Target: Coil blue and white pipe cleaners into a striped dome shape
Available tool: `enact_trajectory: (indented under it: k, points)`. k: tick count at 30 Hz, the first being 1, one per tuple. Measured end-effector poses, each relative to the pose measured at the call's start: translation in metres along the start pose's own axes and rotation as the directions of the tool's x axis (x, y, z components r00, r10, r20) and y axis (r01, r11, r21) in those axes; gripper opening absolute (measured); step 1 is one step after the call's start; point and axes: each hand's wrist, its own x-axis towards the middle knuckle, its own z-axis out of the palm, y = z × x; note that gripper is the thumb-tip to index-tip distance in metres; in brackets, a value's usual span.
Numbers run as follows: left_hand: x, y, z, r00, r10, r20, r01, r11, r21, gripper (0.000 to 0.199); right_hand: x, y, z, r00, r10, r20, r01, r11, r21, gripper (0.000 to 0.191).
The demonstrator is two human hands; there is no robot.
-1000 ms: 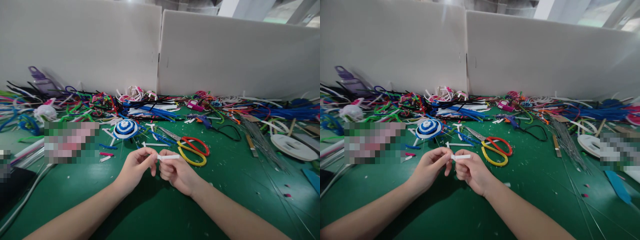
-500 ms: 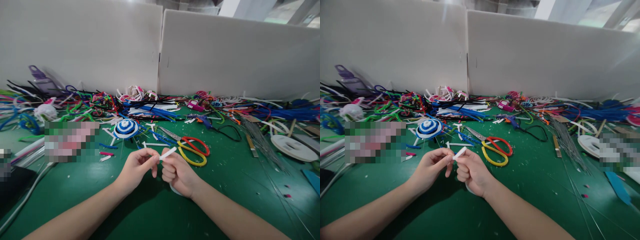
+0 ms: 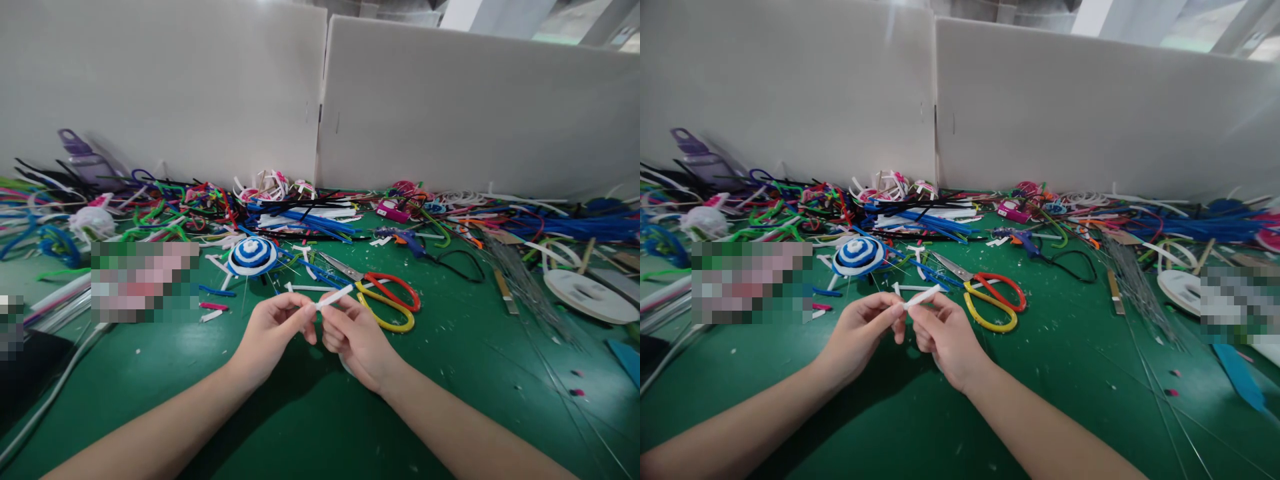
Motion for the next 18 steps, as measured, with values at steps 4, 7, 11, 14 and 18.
enact_trajectory:
  k: [4,7,11,14,18]
  points:
    - [0.0,0.001,-0.001,1.0,-0.023,-0.009,0.023,1.0,-0.011,0.017,-0.001,-0.003,-0.003,0.985,-0.171,-0.022,0.149,0.911,-0.385,0.015]
    - [0.001,0.001,-0.002,0.998,-0.064,0.013,0.065,0.998,-0.018,0.02,-0.004,-0.007,-0.009,0.91,-0.4,0.106,0.364,0.651,-0.666,0.01]
    - [0.002,0.002,-0.007,0.976,-0.183,0.118,0.189,0.981,-0.035,0.022,-0.008,-0.018,-0.019,0.553,-0.5,0.666,0.704,-0.147,-0.694,0.016]
    - [0.003,0.005,-0.01,0.955,-0.231,0.185,0.248,0.966,-0.072,0.022,-0.009,-0.026,-0.02,0.444,-0.414,0.795,0.708,-0.382,-0.594,0.019]
    - [0.004,0.007,-0.012,0.972,-0.158,0.175,0.177,0.979,-0.098,0.018,-0.008,-0.032,-0.014,0.715,-0.483,0.506,0.611,0.078,-0.788,0.015]
